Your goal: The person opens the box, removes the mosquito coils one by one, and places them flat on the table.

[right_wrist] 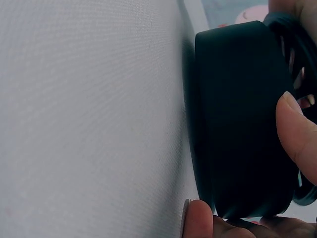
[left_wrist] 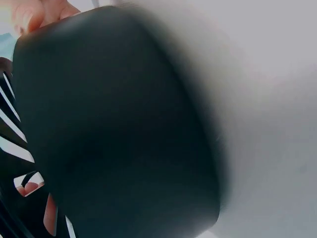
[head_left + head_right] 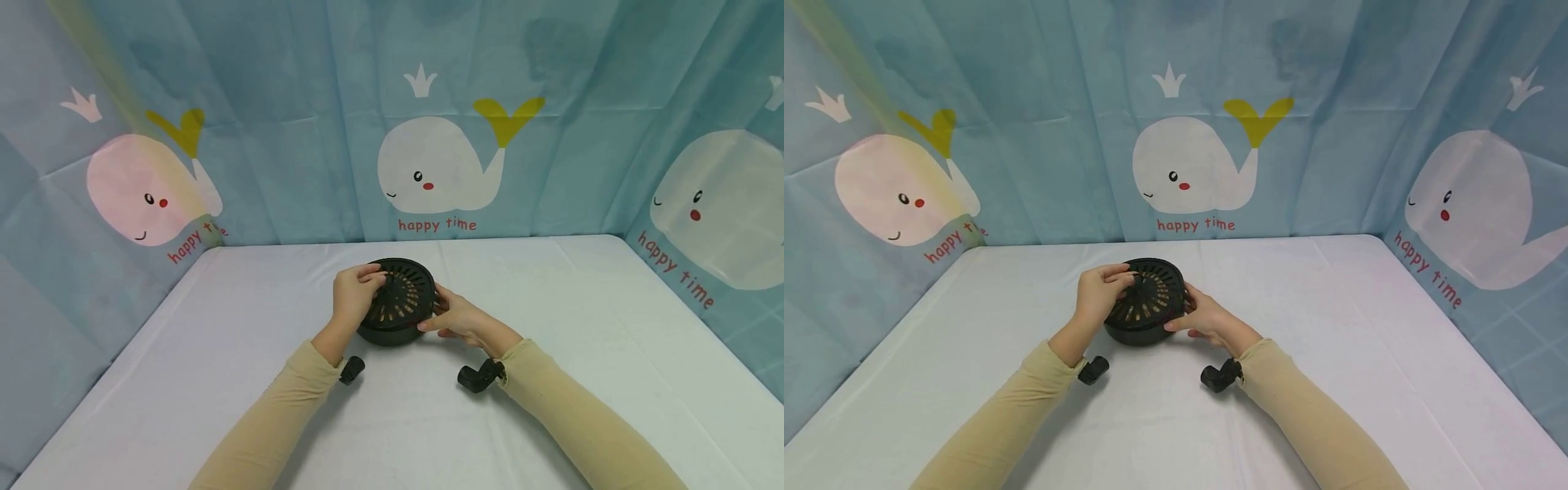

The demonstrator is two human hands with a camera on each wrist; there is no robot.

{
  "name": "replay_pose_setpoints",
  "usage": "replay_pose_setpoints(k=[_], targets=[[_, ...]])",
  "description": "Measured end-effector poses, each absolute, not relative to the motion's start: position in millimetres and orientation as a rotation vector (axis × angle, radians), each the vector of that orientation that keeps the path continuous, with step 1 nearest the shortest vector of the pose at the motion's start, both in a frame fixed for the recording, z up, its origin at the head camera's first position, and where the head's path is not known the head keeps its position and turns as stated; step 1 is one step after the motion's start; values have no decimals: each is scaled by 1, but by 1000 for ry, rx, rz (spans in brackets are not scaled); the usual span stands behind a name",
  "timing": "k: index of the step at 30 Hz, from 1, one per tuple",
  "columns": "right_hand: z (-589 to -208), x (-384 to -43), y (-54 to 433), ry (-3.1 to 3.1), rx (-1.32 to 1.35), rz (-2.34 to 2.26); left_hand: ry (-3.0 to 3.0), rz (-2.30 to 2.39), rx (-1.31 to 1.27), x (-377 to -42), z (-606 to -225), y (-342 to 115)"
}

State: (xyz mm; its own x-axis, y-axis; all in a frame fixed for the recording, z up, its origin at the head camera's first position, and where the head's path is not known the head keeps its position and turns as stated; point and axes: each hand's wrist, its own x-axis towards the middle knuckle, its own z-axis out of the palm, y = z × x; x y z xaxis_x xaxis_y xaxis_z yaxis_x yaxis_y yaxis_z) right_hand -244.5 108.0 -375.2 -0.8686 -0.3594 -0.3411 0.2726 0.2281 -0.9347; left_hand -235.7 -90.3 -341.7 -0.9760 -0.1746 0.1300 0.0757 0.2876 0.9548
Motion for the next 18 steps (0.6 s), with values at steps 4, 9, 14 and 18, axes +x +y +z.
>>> replay_pose_setpoints(k=[4, 9, 14, 18], targets=[[-376, -244, 107, 2017, -81, -1686, -2319, -1760, 98, -234, -337, -98], [-379, -242, 106, 2016, -96, -1689, -2287, -1752, 109, -228, -332, -110], [-378, -242, 106, 2022, -127, -1686, -2281, -1698, 112, -221, -329, -126], [-376, -242, 107, 2025, -138, -1687, -2273, -1704, 129, -217, -327, -138]])
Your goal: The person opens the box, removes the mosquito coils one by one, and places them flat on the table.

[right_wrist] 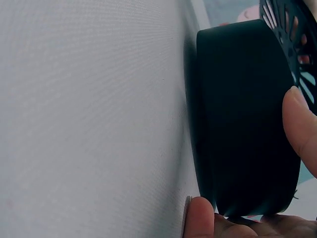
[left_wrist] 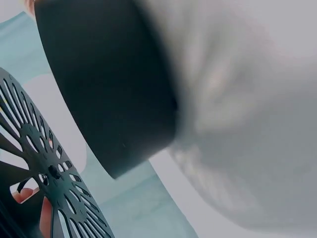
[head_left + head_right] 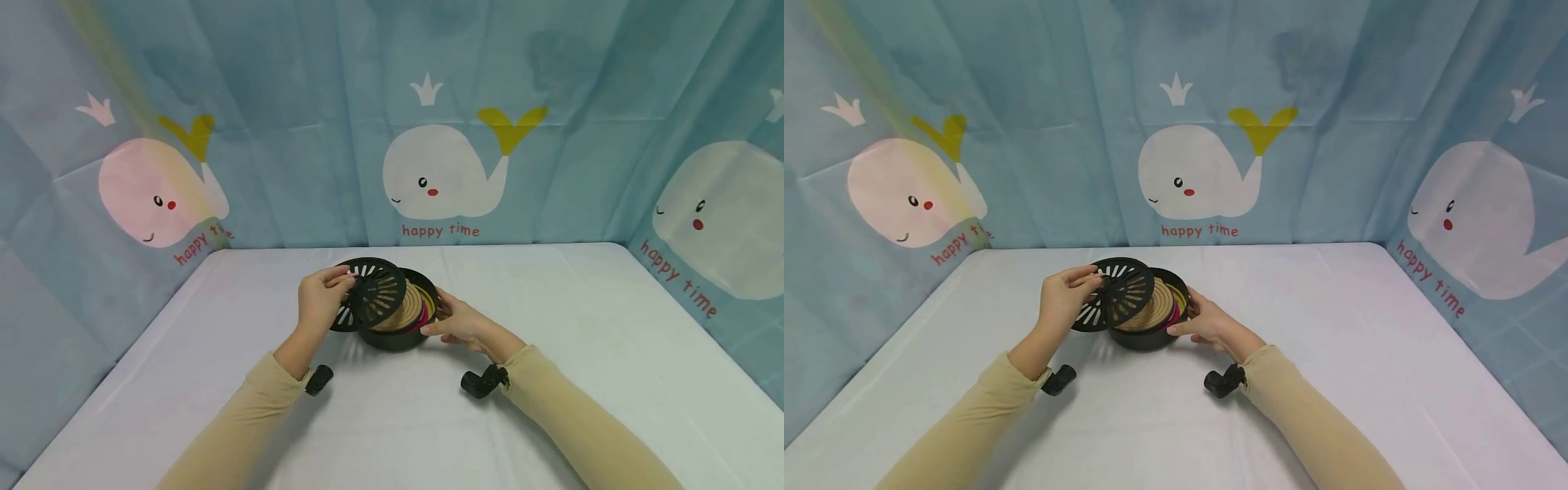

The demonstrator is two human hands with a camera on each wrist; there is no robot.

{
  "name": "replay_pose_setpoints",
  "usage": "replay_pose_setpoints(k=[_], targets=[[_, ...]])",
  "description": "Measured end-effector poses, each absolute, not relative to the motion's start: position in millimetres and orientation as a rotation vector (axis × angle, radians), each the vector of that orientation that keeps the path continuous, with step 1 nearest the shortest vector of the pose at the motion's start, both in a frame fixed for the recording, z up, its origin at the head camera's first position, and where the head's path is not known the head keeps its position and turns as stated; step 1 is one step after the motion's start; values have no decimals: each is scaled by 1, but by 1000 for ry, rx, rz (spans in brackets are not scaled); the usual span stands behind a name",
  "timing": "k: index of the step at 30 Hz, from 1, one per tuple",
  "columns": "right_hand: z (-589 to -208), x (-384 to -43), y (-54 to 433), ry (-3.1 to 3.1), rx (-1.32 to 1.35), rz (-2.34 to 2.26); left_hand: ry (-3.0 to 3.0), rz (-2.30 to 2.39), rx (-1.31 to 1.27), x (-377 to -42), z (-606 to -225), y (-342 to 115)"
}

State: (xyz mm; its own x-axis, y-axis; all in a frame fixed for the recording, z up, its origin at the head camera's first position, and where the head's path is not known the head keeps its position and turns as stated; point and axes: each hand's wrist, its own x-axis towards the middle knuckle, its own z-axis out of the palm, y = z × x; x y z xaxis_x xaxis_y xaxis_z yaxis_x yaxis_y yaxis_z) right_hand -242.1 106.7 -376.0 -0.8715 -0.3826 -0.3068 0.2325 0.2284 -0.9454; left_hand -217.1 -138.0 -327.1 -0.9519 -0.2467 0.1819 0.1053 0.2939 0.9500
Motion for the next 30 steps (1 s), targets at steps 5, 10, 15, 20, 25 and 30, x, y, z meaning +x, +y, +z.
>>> replay_pose_setpoints(k=[5, 10, 15, 20, 25, 30], targets=[[-376, -244, 109, 2025, -129, -1682, -2275, -1701, 161, -212, -325, -150], [-377, -245, 110, 2020, -129, -1680, -2293, -1663, 186, -206, -323, -162], [-377, -244, 109, 2012, -130, -1686, -2302, -1648, 201, -201, -322, -173], [-376, -244, 109, 2008, -129, -1690, -2308, -1613, 197, -198, -322, -181], [-376, -244, 108, 2003, -119, -1692, -2309, -1578, 196, -195, -323, -190], [-376, -244, 108, 2002, -119, -1699, -2291, -1563, 193, -193, -325, -198]])
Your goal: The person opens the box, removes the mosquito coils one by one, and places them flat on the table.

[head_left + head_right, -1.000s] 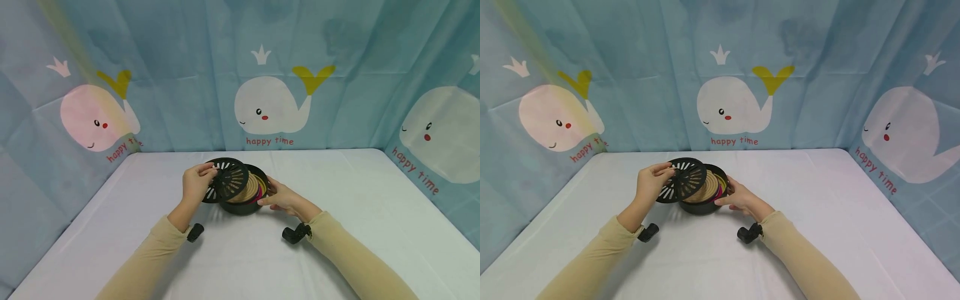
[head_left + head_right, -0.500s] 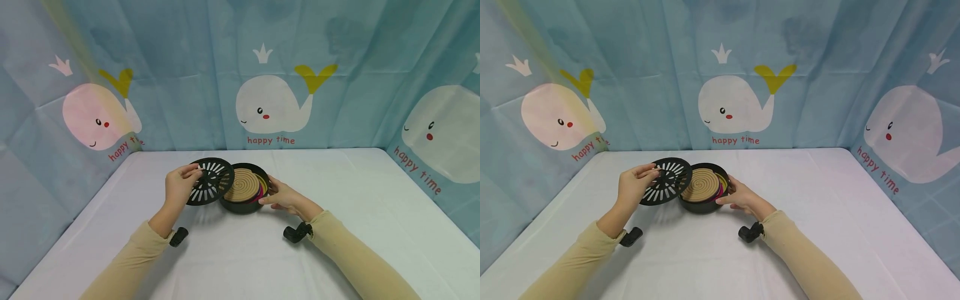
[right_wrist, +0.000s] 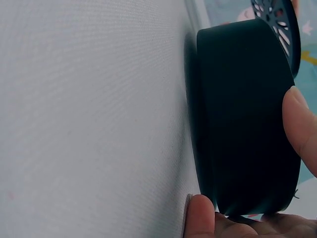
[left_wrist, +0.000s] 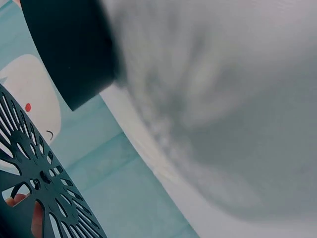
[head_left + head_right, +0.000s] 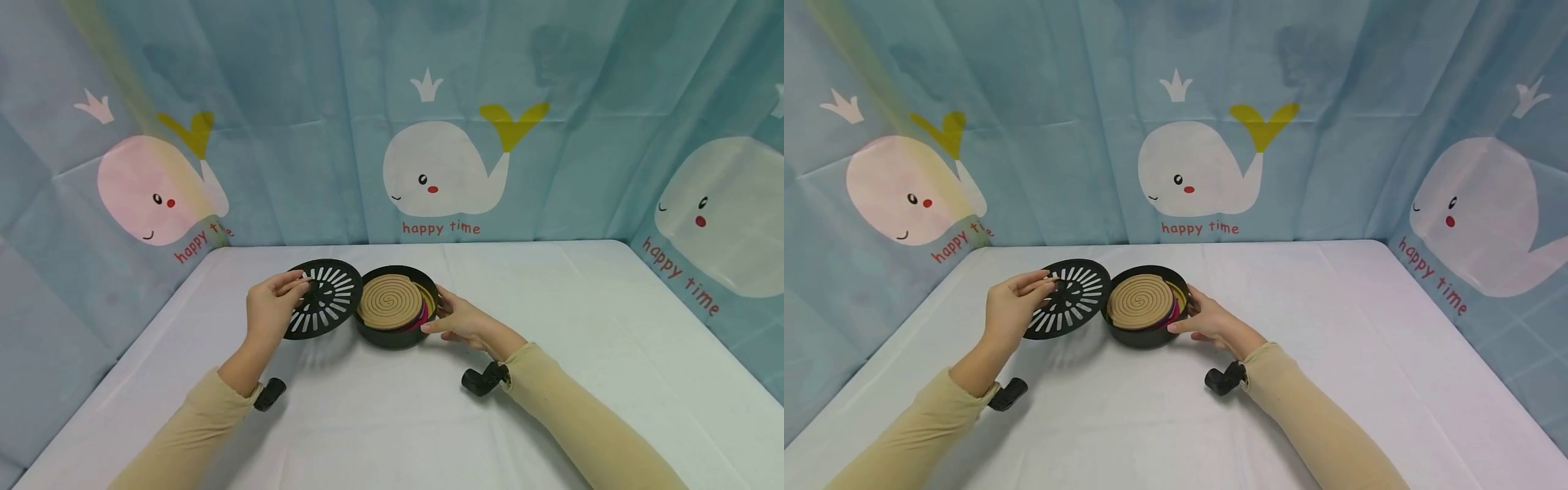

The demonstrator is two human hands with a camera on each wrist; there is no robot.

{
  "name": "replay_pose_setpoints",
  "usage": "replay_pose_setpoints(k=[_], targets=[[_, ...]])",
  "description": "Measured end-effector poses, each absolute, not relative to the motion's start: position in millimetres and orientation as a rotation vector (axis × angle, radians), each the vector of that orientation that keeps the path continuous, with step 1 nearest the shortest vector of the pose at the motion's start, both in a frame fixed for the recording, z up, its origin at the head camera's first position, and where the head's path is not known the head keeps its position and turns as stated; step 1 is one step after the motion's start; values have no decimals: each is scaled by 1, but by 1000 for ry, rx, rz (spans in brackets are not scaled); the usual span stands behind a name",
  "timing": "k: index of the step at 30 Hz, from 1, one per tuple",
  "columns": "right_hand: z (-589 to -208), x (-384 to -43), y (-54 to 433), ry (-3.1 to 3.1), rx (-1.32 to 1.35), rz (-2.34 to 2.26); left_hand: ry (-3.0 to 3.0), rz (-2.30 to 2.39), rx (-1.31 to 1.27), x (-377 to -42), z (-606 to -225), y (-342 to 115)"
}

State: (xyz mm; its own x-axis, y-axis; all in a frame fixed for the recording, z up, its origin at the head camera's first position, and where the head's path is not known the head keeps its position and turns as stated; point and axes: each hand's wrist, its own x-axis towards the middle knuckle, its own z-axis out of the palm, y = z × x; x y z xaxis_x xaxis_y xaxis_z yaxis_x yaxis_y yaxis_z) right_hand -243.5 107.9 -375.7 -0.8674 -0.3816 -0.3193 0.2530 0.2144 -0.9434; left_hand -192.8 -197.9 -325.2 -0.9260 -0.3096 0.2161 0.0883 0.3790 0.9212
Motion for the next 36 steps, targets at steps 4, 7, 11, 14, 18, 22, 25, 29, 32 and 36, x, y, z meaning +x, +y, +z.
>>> replay_pose_setpoints(k=[4, 7, 11, 14, 18, 22, 25, 29, 32, 36], targets=[[-376, -243, 108, 2004, -114, -1696, -2296, -1532, 212, -191, -327, -203], [-376, -243, 108, 2008, -110, -1691, -2299, -1522, 218, -190, -329, -207], [-376, -243, 107, 2008, -110, -1697, -2301, -1508, 227, -188, -330, -212], [-377, -243, 107, 2002, -109, -1706, -2308, -1473, 232, -186, -331, -217], [-378, -243, 107, 1995, -113, -1715, -2317, -1439, 227, -184, -332, -222], [-379, -244, 108, 1991, -123, -1720, -2321, -1427, 238, -182, -332, -229], [-379, -244, 108, 1992, -127, -1719, -2335, -1419, 250, -181, -333, -235], [-379, -244, 108, 2005, -129, -1709, -2355, -1421, 270, -179, -335, -243], [-378, -244, 108, 2013, -128, -1703, -2374, -1422, 276, -179, -337, -248], [-378, -244, 107, 2012, -122, -1703, -2404, -1428, 284, -180, -341, -255]])
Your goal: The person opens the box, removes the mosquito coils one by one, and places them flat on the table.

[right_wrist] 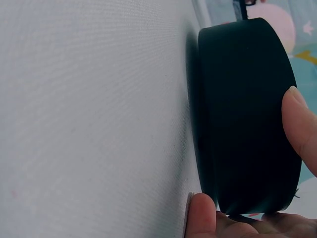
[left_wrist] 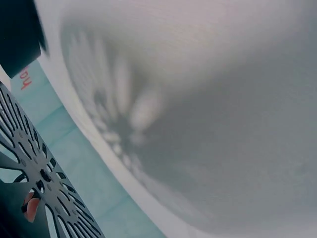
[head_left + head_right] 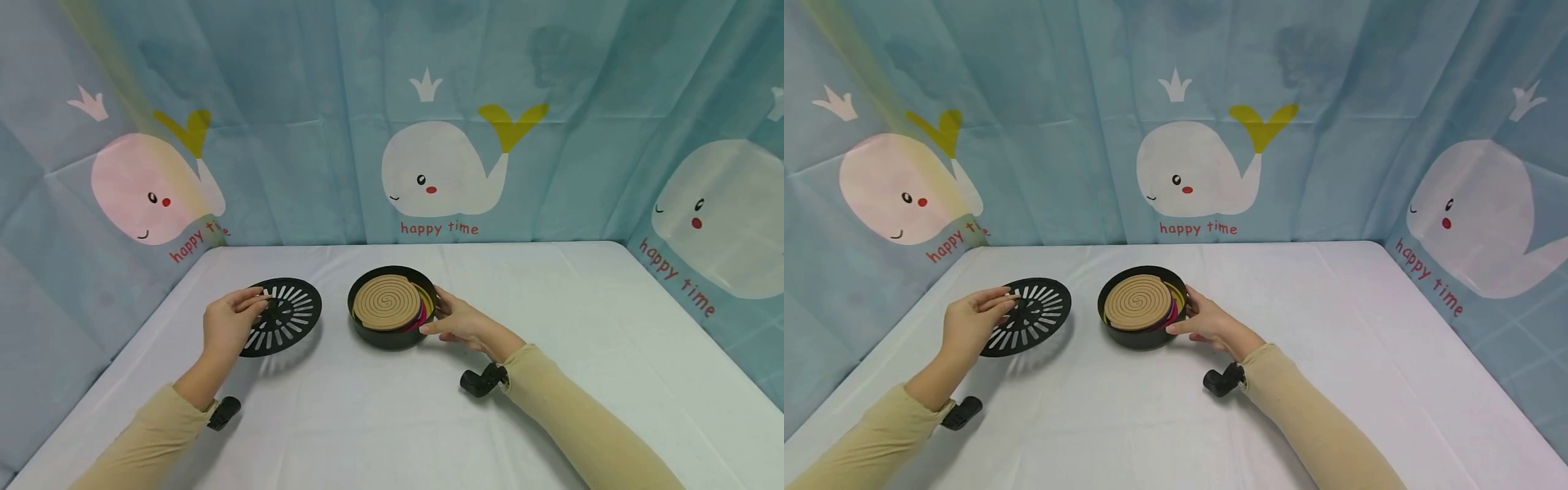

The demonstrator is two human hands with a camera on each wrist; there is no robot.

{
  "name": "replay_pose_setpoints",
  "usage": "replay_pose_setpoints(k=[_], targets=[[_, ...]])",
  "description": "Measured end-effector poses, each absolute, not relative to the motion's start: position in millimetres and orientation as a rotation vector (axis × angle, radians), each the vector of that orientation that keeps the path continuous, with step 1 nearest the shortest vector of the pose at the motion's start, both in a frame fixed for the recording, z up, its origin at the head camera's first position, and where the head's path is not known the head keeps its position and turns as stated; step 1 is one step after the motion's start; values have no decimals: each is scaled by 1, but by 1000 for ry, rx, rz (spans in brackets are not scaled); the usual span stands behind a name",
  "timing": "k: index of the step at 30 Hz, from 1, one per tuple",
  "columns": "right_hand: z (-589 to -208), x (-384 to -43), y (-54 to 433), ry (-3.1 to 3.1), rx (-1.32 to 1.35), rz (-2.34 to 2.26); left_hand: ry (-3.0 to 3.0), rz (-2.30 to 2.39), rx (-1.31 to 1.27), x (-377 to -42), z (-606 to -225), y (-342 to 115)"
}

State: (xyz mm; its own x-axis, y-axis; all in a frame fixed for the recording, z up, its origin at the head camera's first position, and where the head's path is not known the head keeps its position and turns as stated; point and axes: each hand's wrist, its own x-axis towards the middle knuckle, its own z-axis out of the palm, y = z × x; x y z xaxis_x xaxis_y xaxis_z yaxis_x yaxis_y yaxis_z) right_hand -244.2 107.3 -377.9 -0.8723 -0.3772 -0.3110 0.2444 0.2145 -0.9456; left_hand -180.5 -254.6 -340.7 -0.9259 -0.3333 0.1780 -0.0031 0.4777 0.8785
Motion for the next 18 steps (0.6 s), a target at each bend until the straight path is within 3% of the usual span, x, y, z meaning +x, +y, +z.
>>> replay_pose_setpoints(k=[18], targets=[[-378, -244, 107, 2003, -128, -1706, -2566, -1453, 405, -191, -356, -275]])
